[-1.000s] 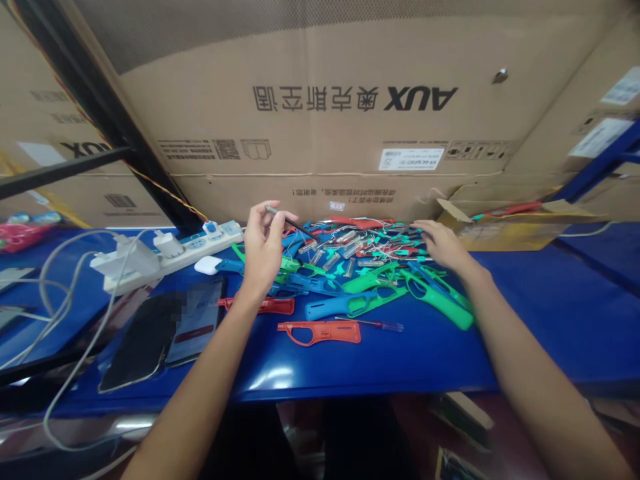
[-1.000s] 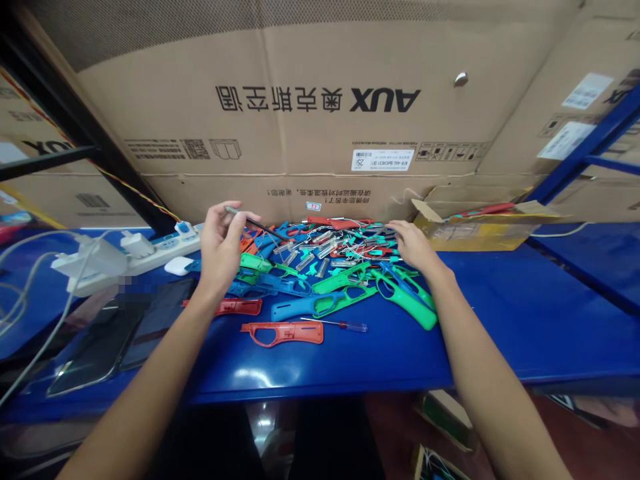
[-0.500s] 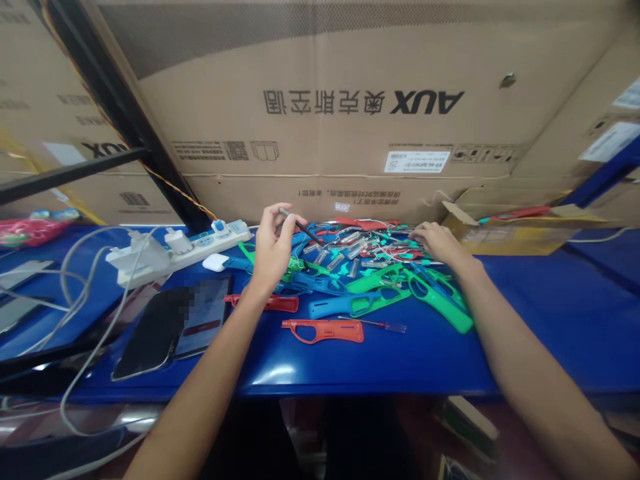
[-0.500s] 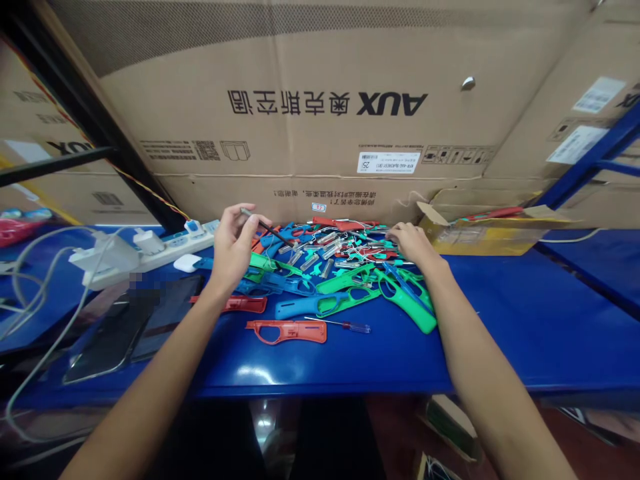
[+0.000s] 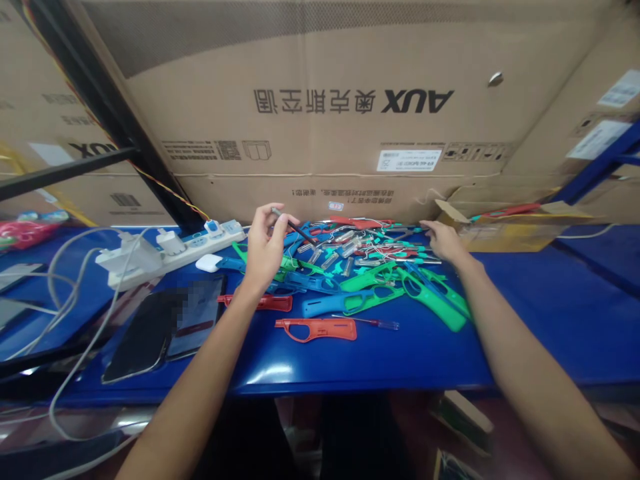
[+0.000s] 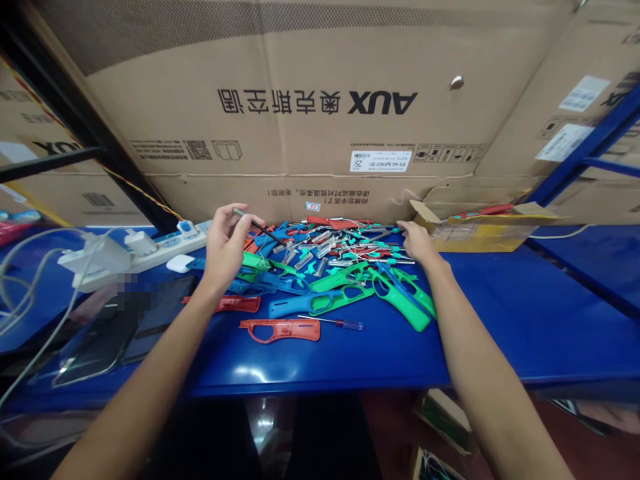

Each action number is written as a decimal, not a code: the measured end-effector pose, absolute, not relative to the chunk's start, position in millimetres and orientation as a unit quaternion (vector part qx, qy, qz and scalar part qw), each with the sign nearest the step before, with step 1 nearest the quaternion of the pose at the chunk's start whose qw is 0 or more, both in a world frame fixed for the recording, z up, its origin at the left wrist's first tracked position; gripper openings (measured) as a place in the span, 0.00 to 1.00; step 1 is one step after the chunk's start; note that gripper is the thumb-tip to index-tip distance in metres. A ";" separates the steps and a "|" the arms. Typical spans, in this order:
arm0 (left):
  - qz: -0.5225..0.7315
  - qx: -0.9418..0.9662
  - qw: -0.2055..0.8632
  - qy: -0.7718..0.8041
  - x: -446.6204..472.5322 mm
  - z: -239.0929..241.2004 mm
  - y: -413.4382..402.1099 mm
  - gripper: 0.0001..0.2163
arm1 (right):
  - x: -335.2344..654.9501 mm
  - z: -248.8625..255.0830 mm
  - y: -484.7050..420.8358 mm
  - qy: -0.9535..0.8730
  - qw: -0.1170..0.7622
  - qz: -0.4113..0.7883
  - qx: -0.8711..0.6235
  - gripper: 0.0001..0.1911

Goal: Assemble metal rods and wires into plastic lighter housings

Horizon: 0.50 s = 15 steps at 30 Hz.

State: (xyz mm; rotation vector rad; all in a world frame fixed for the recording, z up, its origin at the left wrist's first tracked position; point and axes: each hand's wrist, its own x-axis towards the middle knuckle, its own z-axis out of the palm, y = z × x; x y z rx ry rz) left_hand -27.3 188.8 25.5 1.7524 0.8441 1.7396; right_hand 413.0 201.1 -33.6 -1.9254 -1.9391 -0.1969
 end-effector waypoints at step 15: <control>0.642 0.650 0.275 0.300 -26.6 23.8 190.4 0.07 | 393.3 -25.6 195.0 -0.640 0.245 -0.009 -0.728 0.14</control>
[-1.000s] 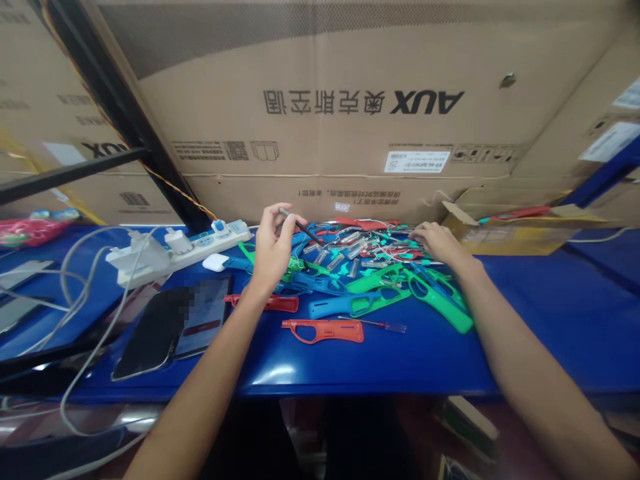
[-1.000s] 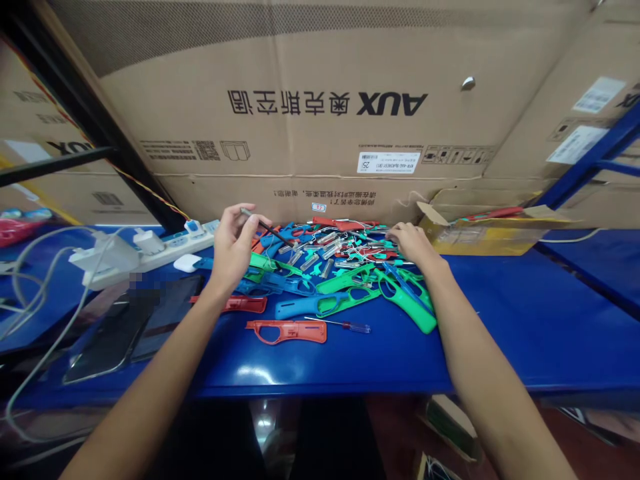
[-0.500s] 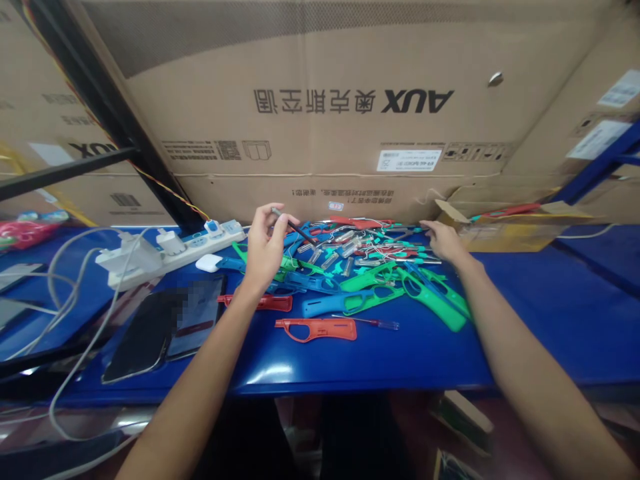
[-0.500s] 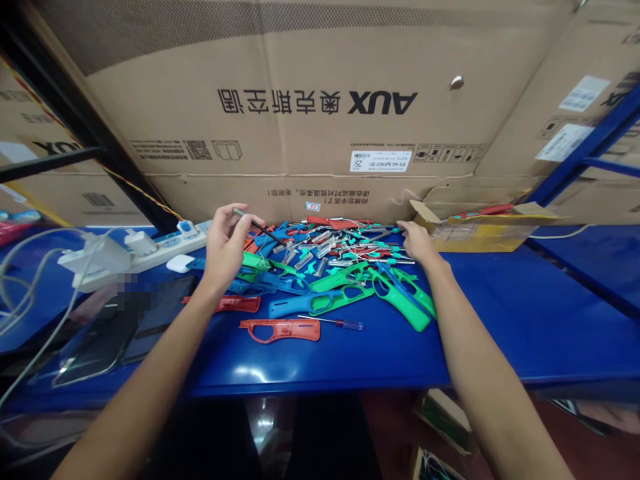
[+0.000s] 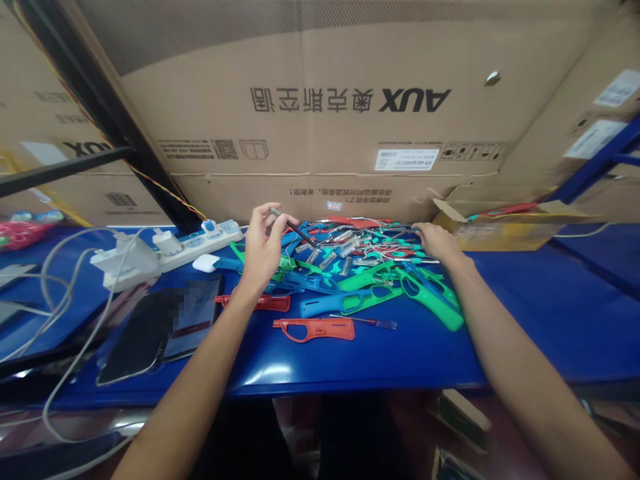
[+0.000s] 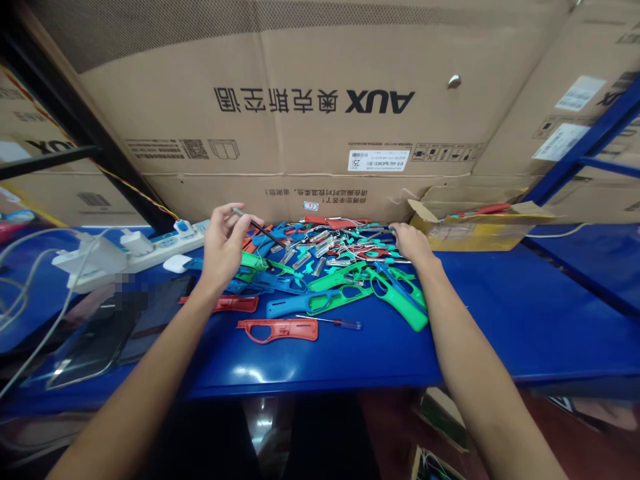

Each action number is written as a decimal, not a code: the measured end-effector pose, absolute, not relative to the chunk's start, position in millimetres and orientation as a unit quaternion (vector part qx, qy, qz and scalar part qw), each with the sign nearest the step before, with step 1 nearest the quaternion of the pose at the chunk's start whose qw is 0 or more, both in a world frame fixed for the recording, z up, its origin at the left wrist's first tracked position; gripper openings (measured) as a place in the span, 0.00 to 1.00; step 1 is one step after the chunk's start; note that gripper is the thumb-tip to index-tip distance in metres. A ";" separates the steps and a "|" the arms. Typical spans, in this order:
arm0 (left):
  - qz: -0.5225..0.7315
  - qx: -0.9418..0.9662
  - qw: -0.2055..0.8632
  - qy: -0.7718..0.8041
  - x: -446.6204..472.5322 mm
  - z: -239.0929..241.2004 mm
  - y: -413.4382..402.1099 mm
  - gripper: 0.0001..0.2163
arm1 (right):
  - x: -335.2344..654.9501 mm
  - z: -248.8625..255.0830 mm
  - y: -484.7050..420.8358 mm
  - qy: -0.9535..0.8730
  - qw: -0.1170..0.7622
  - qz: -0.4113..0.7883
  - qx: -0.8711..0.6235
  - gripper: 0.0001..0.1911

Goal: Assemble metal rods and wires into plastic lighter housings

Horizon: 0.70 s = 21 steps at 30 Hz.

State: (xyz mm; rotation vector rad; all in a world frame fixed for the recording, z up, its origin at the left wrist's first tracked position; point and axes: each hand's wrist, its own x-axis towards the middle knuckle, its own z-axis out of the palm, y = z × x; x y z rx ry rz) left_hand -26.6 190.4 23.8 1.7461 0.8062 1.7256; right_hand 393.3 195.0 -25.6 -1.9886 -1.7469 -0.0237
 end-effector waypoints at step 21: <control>0.452 0.802 0.287 0.263 -1.0 15.2 158.3 0.10 | 244.9 25.9 119.9 -0.775 0.459 -0.096 -0.423 0.18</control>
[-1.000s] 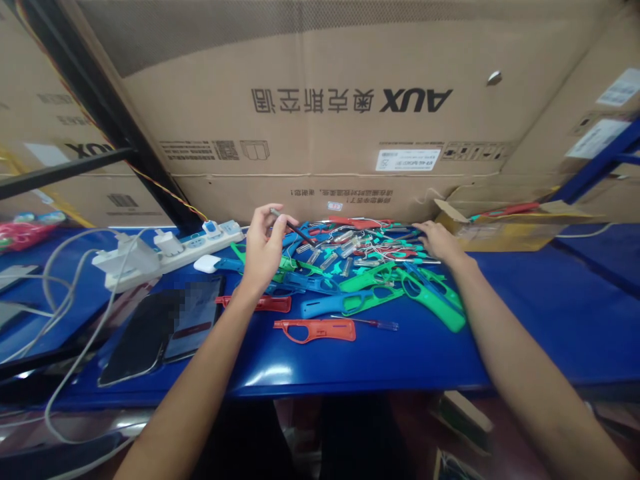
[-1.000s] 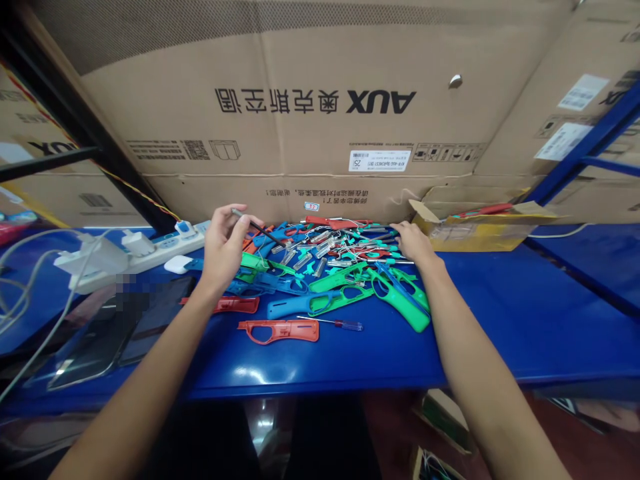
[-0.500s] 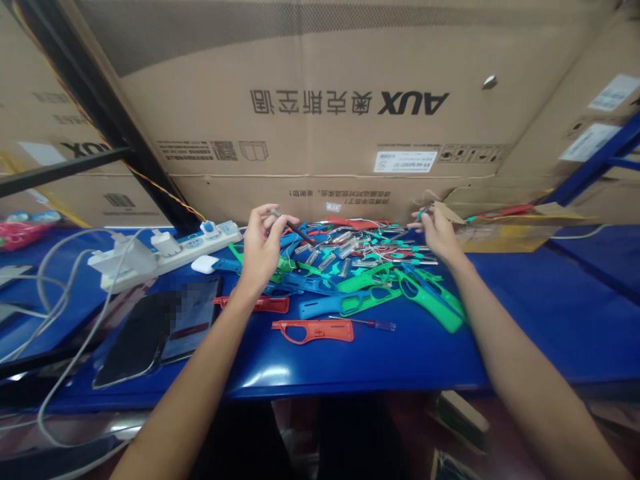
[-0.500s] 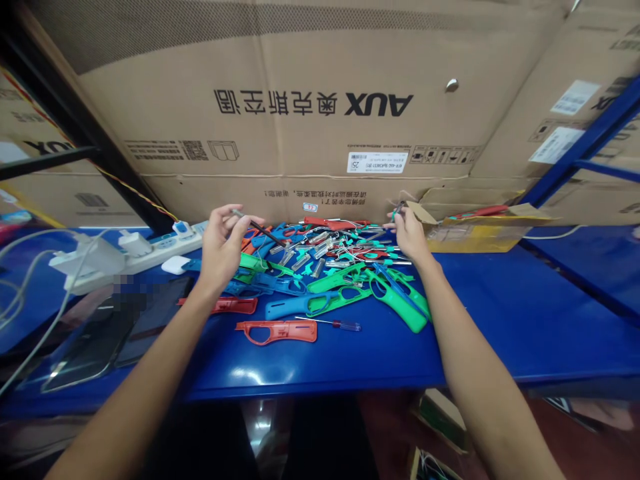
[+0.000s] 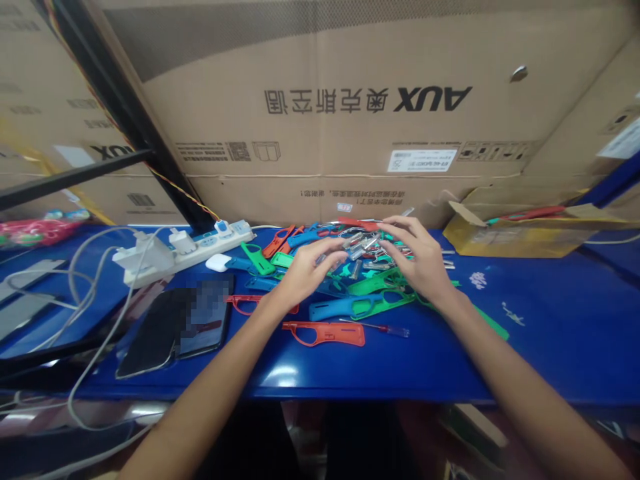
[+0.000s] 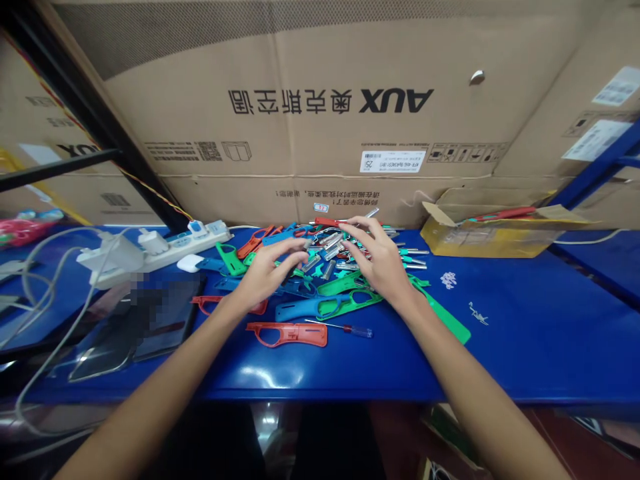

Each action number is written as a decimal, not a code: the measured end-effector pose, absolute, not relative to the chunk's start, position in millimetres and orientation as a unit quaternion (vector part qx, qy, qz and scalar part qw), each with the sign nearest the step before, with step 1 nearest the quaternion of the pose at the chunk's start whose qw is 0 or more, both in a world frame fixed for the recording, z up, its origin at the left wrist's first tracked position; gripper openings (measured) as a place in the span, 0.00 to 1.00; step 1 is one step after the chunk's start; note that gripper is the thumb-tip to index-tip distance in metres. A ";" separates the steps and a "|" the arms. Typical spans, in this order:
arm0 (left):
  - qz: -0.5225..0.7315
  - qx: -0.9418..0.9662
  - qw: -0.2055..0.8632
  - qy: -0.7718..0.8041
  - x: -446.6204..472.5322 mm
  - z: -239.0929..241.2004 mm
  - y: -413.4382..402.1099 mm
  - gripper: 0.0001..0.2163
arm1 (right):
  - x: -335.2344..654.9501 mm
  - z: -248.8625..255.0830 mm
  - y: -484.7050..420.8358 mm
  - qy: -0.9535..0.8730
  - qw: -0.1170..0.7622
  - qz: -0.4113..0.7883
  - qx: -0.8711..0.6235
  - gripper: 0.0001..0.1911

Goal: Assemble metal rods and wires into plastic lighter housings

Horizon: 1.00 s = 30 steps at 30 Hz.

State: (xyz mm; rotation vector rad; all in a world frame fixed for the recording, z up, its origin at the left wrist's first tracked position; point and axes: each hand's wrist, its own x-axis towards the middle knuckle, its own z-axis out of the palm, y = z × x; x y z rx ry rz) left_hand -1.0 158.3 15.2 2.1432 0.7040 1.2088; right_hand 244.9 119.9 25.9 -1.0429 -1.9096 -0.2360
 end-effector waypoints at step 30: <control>0.394 0.862 0.205 0.244 5.3 5.4 158.4 0.09 | 242.4 26.6 115.1 -0.765 0.465 -0.135 -0.425 0.20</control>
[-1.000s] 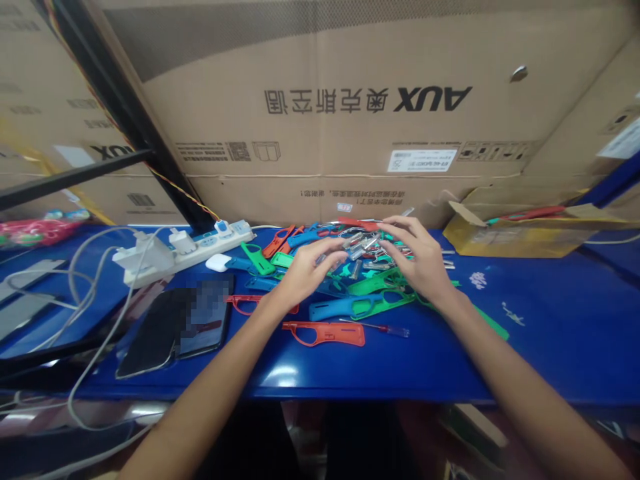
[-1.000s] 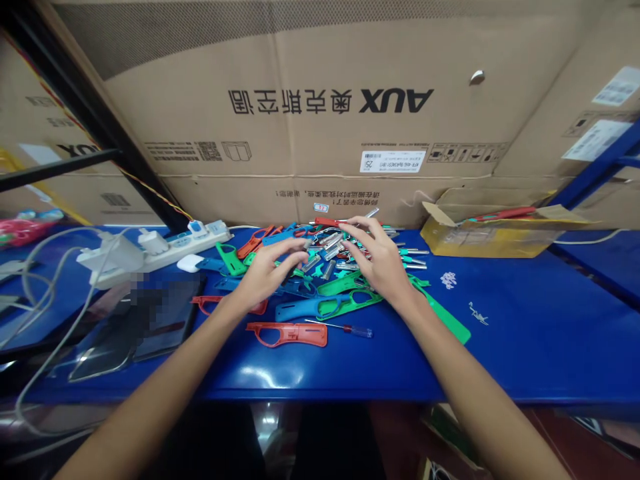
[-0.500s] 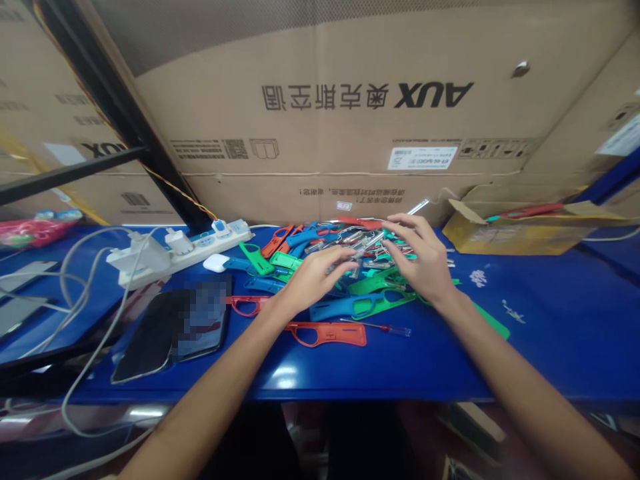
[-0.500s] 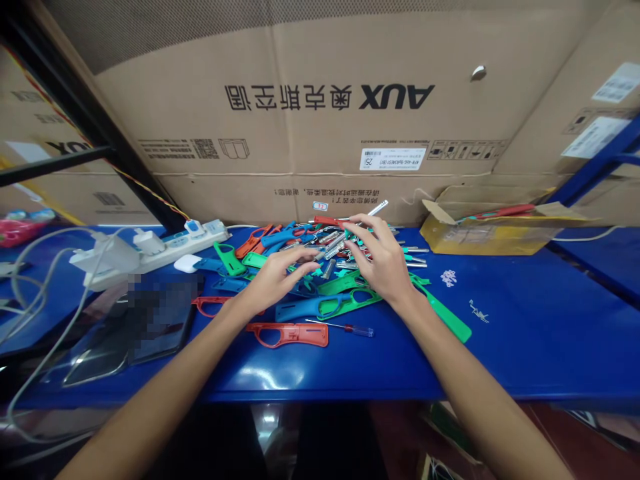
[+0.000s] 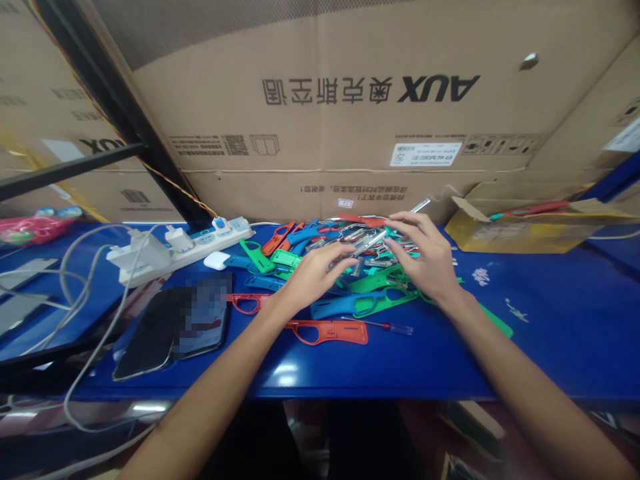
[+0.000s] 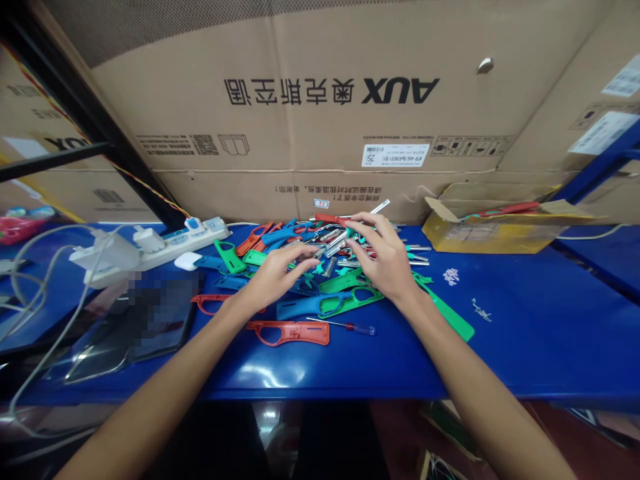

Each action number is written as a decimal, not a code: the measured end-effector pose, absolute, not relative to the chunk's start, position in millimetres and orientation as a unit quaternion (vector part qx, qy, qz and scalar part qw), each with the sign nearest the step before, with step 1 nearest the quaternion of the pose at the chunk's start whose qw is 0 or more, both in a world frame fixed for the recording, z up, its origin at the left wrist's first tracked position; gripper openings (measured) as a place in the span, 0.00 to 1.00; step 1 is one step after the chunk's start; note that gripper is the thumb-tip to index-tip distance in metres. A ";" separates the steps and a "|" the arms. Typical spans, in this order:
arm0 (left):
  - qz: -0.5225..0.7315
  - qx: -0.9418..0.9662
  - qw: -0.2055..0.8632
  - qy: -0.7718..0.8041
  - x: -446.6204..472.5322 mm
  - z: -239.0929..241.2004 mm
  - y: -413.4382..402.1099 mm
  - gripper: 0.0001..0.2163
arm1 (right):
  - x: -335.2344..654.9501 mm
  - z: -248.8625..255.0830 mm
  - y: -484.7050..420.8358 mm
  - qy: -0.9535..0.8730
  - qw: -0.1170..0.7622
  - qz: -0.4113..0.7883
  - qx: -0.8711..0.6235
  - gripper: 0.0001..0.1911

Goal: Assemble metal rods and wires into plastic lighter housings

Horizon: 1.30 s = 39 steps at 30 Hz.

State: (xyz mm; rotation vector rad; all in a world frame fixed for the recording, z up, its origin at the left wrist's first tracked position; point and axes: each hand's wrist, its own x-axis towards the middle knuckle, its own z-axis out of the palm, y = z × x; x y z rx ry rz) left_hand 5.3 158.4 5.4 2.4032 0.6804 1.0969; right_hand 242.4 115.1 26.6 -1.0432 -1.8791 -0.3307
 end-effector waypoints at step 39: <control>0.268 0.846 0.320 0.331 -32.5 22.5 171.6 0.25 | 251.1 24.9 119.2 -0.686 0.539 -0.078 -0.483 0.07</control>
